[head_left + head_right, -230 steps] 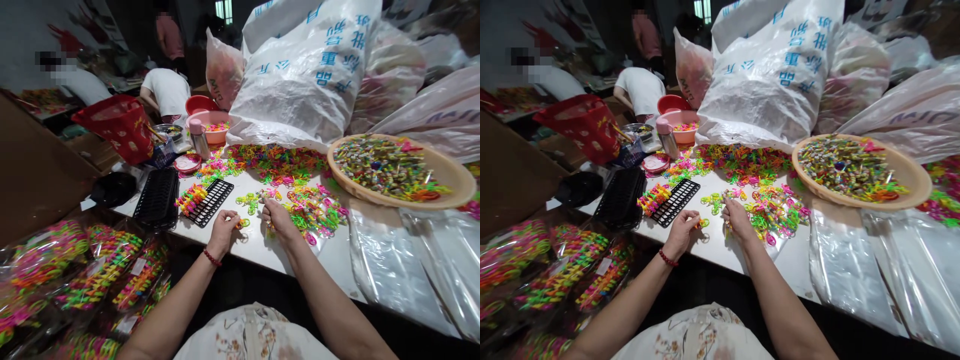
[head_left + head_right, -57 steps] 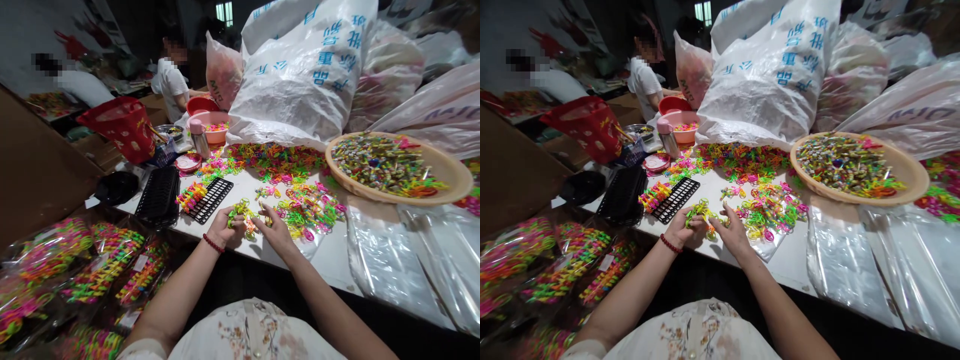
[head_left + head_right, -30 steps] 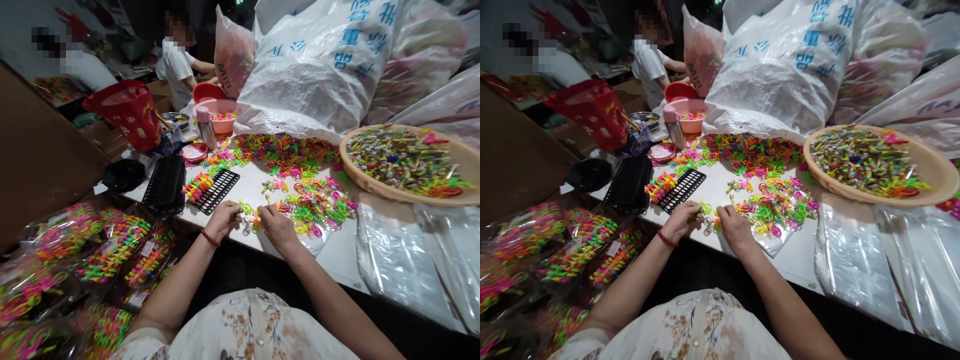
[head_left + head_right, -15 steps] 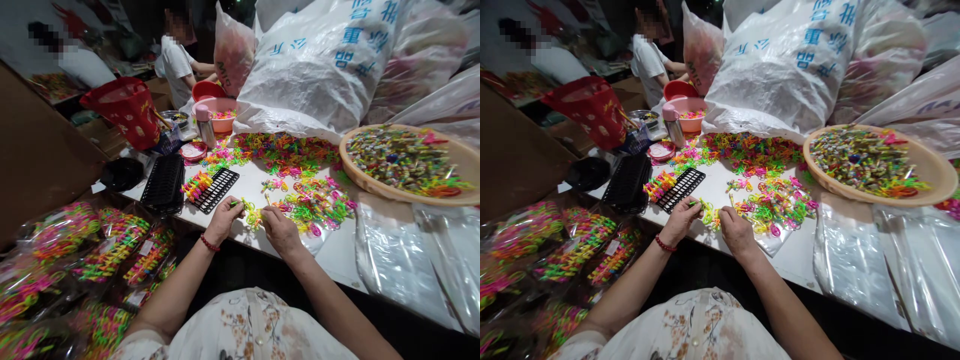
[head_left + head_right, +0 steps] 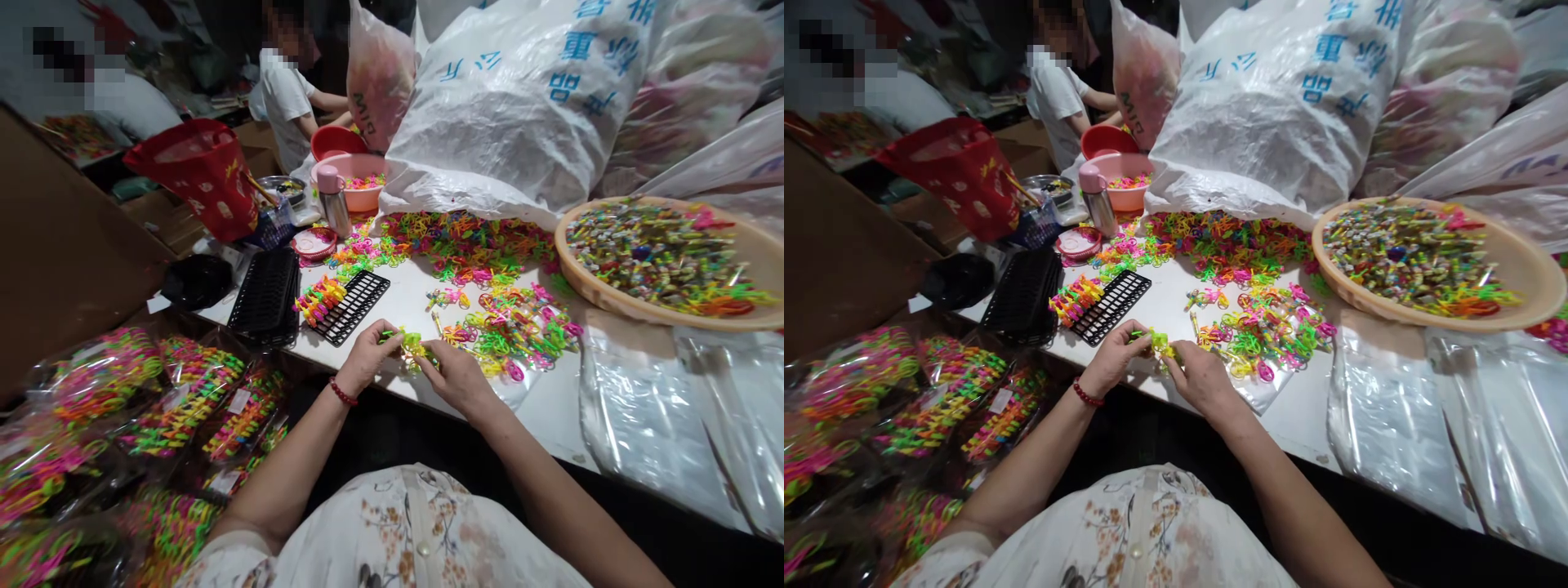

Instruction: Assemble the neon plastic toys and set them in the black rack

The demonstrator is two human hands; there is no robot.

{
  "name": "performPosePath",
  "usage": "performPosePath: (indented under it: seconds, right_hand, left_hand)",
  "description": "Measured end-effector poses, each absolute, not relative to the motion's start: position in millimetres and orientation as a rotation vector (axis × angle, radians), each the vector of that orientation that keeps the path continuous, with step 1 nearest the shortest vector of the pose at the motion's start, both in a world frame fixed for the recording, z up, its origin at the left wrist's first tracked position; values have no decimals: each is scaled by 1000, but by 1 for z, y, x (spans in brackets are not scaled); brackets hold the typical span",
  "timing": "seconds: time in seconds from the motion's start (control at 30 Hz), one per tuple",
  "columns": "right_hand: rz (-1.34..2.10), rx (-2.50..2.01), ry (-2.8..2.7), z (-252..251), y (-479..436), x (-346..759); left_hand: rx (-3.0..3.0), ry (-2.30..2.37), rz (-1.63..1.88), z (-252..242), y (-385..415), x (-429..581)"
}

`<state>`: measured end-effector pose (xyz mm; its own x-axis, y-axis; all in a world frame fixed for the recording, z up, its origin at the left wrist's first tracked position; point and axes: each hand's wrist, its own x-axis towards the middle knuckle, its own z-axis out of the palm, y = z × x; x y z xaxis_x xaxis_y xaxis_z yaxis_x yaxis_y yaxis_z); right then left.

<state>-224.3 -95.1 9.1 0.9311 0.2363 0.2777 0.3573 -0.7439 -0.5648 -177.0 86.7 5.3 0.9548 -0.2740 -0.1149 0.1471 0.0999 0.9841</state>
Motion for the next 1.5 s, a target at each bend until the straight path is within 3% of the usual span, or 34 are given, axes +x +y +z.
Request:
performPosePath:
  seconds: [0.4, 0.7, 1.03, 1.5]
  right_hand:
    - [417, -1430, 106, 7, -98, -215]
    - [621, -832, 282, 2, -105, -213]
    - [454, -999, 256, -1, -107, -216]
    - [542, -569, 302, 3, -107, -217]
  left_hand:
    - [1125, 211, -471, 8, 83, -180]
    - [1020, 91, -718, 24, 89, -185]
    - [1068, 67, -741, 37, 90, -191]
    - [1116, 122, -839, 27, 84, -199]
